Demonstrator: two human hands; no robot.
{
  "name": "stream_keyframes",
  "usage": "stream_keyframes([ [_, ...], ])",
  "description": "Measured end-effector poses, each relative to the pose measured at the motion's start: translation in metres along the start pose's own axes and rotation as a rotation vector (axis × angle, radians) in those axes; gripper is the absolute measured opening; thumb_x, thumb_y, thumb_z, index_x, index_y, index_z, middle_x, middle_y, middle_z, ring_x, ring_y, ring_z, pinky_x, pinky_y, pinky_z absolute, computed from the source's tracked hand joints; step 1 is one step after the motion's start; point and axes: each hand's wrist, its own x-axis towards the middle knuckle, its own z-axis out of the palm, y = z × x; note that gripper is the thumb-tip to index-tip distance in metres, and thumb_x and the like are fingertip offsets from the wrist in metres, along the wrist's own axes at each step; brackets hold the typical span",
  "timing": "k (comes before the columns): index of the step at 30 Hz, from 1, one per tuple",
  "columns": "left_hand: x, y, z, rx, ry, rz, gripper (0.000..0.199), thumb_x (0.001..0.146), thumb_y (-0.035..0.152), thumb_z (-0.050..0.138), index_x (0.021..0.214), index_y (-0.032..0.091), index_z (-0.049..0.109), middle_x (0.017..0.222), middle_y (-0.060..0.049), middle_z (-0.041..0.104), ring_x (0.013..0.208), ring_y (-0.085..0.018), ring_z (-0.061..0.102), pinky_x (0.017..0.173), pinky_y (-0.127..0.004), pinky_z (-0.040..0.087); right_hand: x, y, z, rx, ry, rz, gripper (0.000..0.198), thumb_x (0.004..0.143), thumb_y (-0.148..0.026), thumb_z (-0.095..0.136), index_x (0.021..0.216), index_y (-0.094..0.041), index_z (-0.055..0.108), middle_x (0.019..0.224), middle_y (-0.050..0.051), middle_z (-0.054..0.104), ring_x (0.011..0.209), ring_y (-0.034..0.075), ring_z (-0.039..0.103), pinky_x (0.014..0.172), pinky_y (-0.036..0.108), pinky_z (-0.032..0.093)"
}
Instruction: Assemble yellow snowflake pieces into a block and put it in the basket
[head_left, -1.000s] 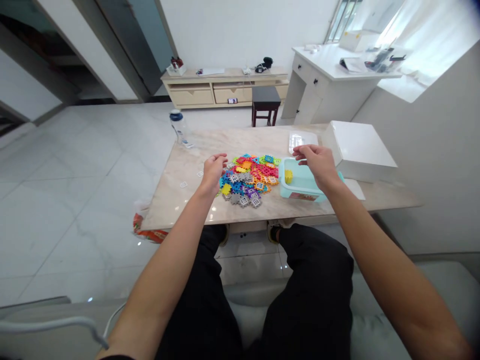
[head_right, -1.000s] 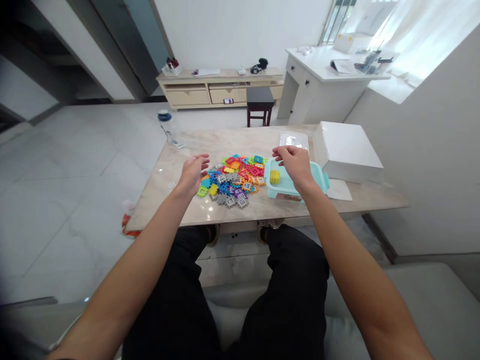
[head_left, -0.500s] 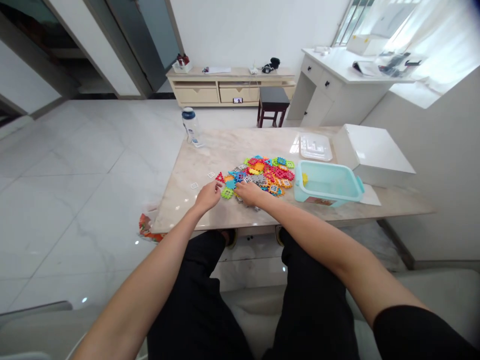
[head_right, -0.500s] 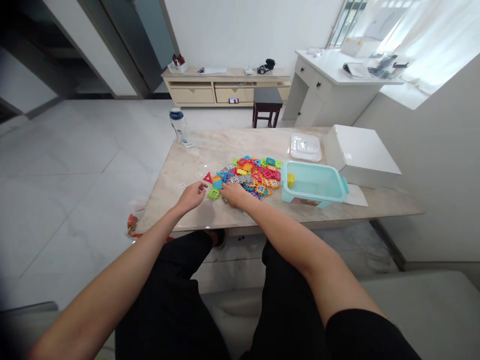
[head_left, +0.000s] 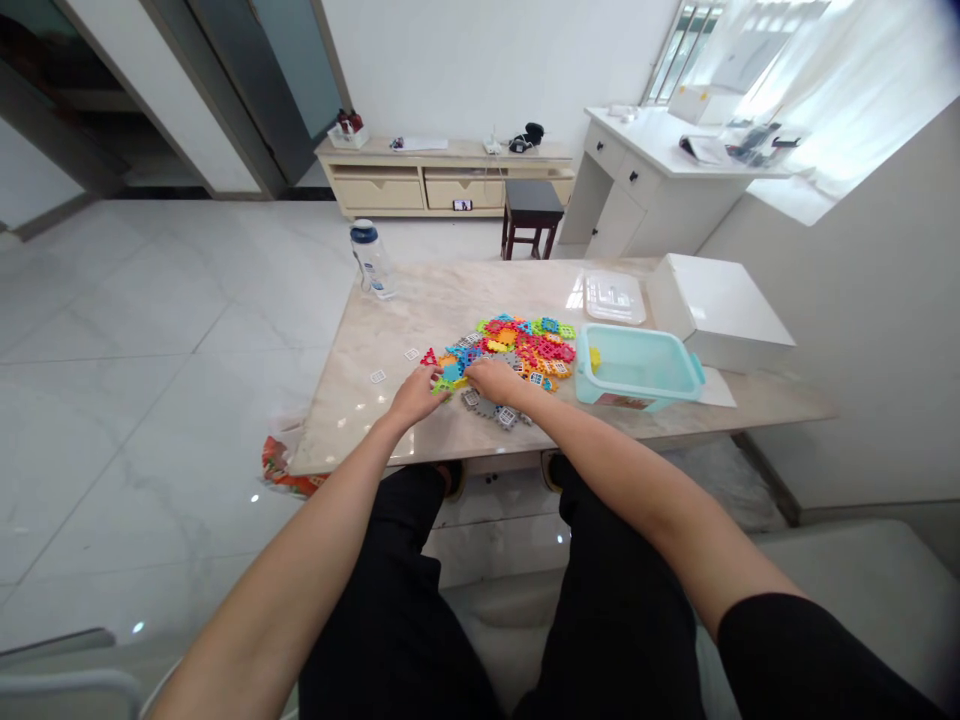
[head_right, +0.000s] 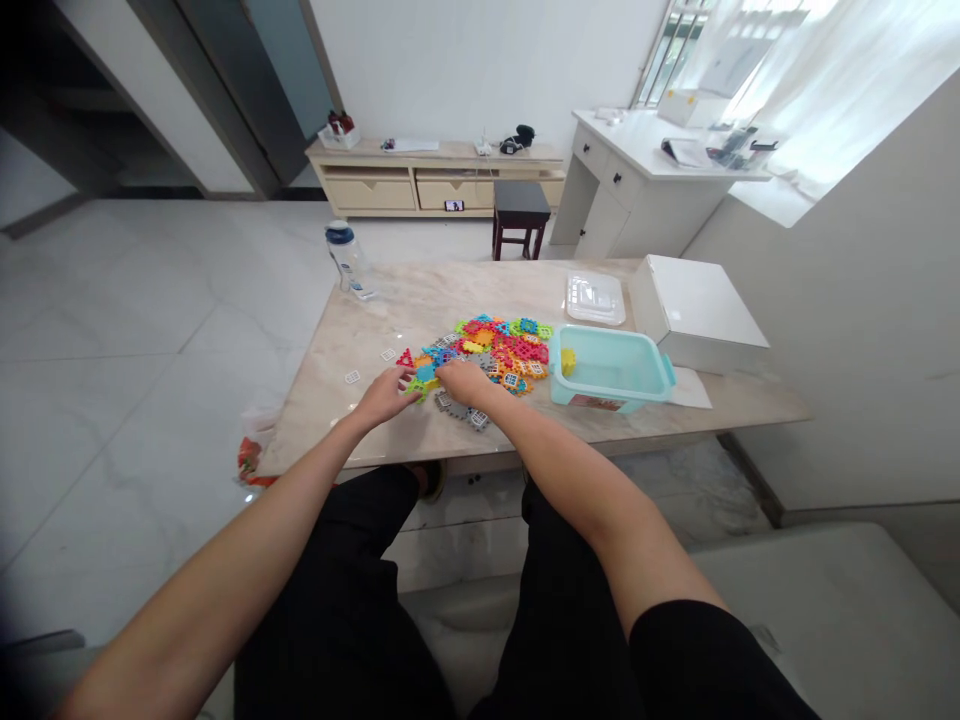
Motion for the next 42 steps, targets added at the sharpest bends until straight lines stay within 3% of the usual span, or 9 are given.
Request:
stream_keyframes([
  [7,0.0,0.035,0.01,0.066,-0.205,0.101,0.039,0.076,0.05,0.083,0.063,0.022,0.059,0.058,0.0,0.058,0.065,-0.019,0.057,0.066,-0.029,0.047,-0.035,0.004,-0.009,0.417,0.072,0.022,0.021,0.107,-0.025,0.059,0.113,-0.012,0.075,0.112,0.012,0.079,0.099,0.02,0.07,0.086,0.024,0.047],
  [11,-0.015,0.029,0.009,-0.083,-0.325,-0.122,0.036,0.069,0.04,0.09,0.07,0.02,0.059,0.058,-0.003,0.065,0.057,-0.017,0.062,0.057,-0.028,0.048,-0.065,0.018,-0.011,0.414,0.111,0.108,0.021,0.102,-0.023,0.063,0.117,-0.014,0.075,0.114,0.011,0.08,0.099,0.02,0.071,0.087,0.025,0.047],
  [15,-0.028,0.012,0.017,-0.237,-0.404,-0.363,0.036,0.071,0.033,0.091,0.079,0.02,0.059,0.065,-0.006,0.072,0.061,-0.021,0.072,0.059,-0.029,0.058,-0.067,0.039,-0.017,0.279,0.137,0.196,0.023,0.102,-0.019,0.056,0.1,-0.015,0.079,0.103,0.011,0.08,0.095,0.022,0.07,0.091,0.028,0.048],
  [19,-0.027,0.004,0.019,0.025,-0.479,-0.412,0.019,0.088,0.03,0.079,0.088,0.017,0.065,0.073,-0.007,0.076,0.071,-0.023,0.078,0.067,-0.029,0.062,-0.042,0.053,-0.02,0.199,0.25,0.333,0.032,0.103,-0.017,0.048,0.113,-0.014,0.079,0.117,0.013,0.079,0.108,0.024,0.071,0.098,0.028,0.048],
  [23,-0.022,0.009,0.007,0.57,-0.419,-0.185,0.021,0.098,0.037,0.066,0.098,0.017,0.075,0.103,-0.015,0.082,0.103,-0.031,0.079,0.086,-0.035,0.06,-0.017,0.056,-0.015,0.107,0.23,0.41,0.037,0.102,-0.014,0.047,0.128,-0.012,0.074,0.134,0.016,0.074,0.127,0.026,0.066,0.108,0.031,0.046],
  [26,-0.023,0.014,-0.005,0.735,-0.385,-0.092,0.031,0.101,0.044,0.061,0.108,0.02,0.078,0.125,-0.016,0.079,0.118,-0.036,0.074,0.091,-0.039,0.057,-0.005,0.055,-0.012,0.031,0.175,0.432,0.038,0.105,-0.018,0.046,0.132,-0.011,0.071,0.138,0.019,0.071,0.132,0.03,0.063,0.112,0.034,0.046],
  [33,-0.026,0.014,-0.017,0.655,-0.281,-0.049,0.031,0.102,0.043,0.059,0.117,0.021,0.077,0.121,-0.013,0.081,0.114,-0.031,0.075,0.087,-0.033,0.055,0.012,0.055,-0.008,-0.036,0.074,0.422,0.036,0.107,-0.034,0.053,0.124,-0.011,0.075,0.13,0.021,0.074,0.123,0.032,0.07,0.103,0.035,0.051],
  [38,-0.022,0.006,-0.02,0.575,-0.18,-0.05,0.027,0.1,0.04,0.06,0.111,0.023,0.078,0.113,-0.01,0.082,0.106,-0.029,0.076,0.082,-0.032,0.053,0.013,0.048,-0.011,-0.052,0.075,0.418,0.037,0.109,-0.026,0.046,0.117,-0.009,0.078,0.124,0.023,0.076,0.116,0.03,0.073,0.1,0.032,0.05],
  [42,-0.019,0.006,-0.023,0.443,-0.125,-0.017,0.026,0.098,0.037,0.059,0.108,0.022,0.079,0.107,-0.009,0.083,0.101,-0.027,0.077,0.081,-0.032,0.054,0.01,0.043,-0.025,-0.059,0.198,0.497,0.036,0.108,-0.018,0.045,0.115,-0.011,0.079,0.114,0.022,0.079,0.109,0.028,0.075,0.098,0.033,0.048],
])
